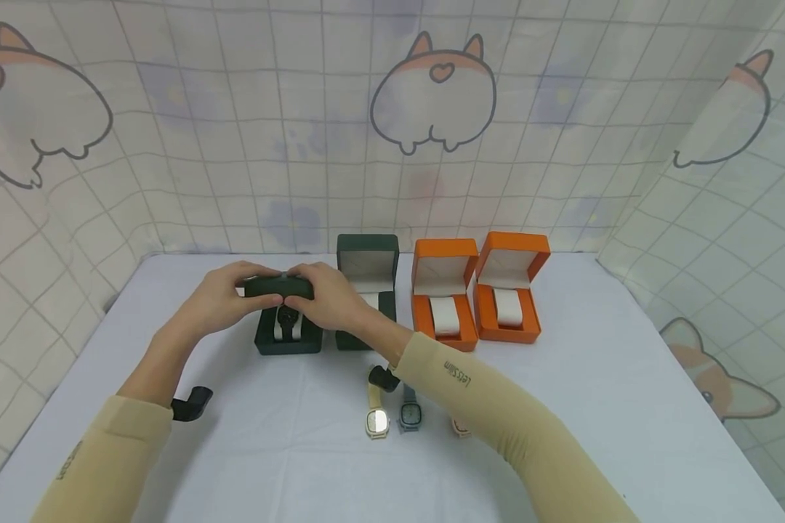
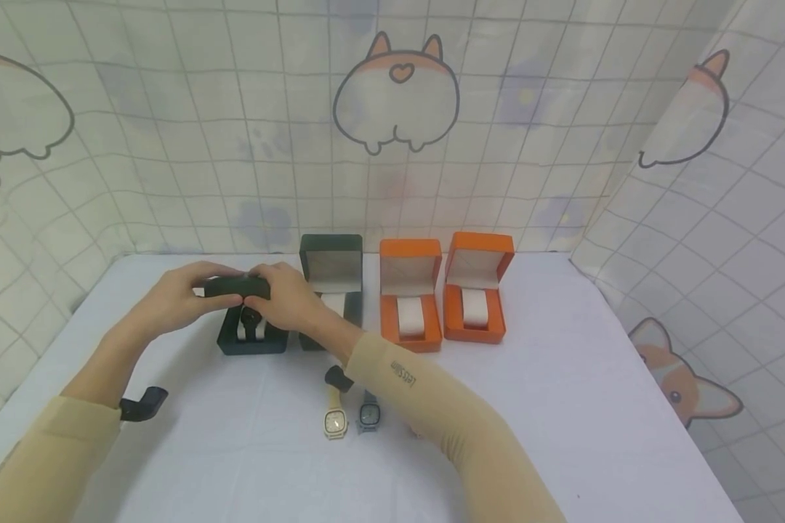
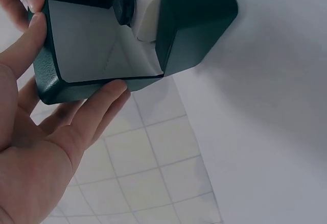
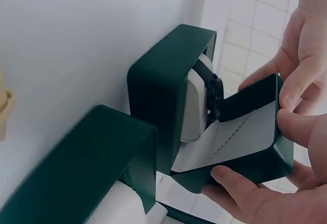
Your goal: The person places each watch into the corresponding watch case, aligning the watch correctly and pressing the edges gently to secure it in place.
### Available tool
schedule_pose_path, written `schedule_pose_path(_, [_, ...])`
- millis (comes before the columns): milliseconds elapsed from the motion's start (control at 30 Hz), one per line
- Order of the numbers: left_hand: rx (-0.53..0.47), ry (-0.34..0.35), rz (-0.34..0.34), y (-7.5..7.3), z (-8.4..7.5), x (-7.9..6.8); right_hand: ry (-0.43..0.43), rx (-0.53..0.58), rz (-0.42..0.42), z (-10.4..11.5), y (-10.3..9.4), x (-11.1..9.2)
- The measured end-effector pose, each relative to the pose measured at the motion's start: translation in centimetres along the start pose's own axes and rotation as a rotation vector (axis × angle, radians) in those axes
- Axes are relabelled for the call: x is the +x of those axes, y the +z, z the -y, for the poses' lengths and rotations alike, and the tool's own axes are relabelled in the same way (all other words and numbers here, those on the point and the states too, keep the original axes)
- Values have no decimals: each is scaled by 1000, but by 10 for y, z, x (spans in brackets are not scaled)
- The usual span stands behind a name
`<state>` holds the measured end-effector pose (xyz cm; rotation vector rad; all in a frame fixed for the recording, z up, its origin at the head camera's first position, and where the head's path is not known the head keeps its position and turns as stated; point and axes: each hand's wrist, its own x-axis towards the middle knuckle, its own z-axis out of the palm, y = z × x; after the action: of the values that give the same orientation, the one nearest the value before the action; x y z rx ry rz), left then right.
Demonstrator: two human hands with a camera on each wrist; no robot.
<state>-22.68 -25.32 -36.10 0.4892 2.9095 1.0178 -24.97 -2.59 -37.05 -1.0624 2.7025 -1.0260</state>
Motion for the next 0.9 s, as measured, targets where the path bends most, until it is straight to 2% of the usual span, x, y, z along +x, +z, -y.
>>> schedule_pose_path(167, [25, 26, -34, 3, -1, -2, 1, -10, -8, 1, 1, -2])
schedule_pose_path(367, [4, 32, -51, 7, -2, -5, -3, -16, -32, 1, 5, -6])
schedule_pose_path(900, [12, 102, -142, 23, 7, -11, 7, 2, -59, 0, 14, -12])
